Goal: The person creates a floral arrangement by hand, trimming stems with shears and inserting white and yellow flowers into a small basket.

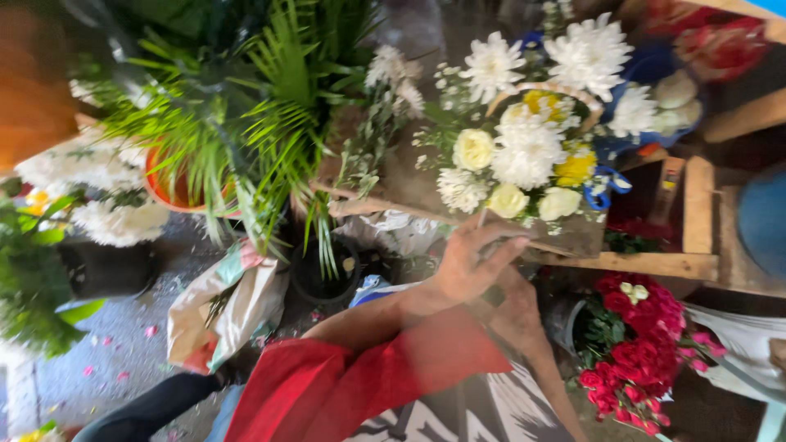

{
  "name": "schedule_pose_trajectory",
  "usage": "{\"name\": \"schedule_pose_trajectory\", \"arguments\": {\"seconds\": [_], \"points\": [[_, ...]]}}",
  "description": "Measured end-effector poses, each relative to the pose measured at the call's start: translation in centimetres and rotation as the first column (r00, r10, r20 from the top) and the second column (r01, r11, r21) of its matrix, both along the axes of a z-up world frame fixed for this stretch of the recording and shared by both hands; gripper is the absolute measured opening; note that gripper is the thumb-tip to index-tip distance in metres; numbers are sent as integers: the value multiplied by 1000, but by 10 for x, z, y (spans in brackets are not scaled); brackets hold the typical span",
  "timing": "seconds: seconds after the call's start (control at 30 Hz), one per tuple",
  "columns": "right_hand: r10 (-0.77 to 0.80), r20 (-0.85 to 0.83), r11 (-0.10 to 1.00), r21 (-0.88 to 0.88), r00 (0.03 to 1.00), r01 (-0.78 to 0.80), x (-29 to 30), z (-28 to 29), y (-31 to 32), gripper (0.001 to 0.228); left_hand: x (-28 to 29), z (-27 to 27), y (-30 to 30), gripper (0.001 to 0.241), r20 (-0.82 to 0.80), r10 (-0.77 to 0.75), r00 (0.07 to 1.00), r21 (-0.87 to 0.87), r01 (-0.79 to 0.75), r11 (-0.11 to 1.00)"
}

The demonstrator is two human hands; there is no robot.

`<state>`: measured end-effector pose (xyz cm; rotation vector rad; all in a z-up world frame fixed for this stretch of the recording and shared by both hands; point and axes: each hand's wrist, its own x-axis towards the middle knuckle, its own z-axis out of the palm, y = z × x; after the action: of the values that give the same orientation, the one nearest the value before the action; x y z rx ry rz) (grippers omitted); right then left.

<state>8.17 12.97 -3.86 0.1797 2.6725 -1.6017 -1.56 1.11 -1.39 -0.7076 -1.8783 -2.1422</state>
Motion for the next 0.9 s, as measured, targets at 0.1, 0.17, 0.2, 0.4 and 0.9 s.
{"name": "schedule_pose_trajectory", "arguments": {"seconds": [0.1, 0.17, 0.2, 0.4, 0.9], "points": [[62, -133, 994, 97, 989, -49, -10, -6, -3, 22, 2, -6, 5, 13, 50, -10, 999, 93, 6, 996], [85, -284, 996, 57, 955, -71, -14, -30, 8, 22, 1, -14, 7, 19, -32, -139, 990, 142, 142, 980], [85, -287, 996, 54, 954, -72, -9, -47, 14, 22, -1, 3, -1, 19, -33, -138, 990, 139, 141, 980], [-170, 59, 985, -14, 984, 171, 16, -89, 27, 26, -45, 8, -26, 59, -150, -223, 963, 95, 238, 967], [-284, 21, 885, -379, 959, 270, 6, -15, -15, 9, -257, -202, -107, 28, 274, 507, 817, -921, 70, 384]]}}
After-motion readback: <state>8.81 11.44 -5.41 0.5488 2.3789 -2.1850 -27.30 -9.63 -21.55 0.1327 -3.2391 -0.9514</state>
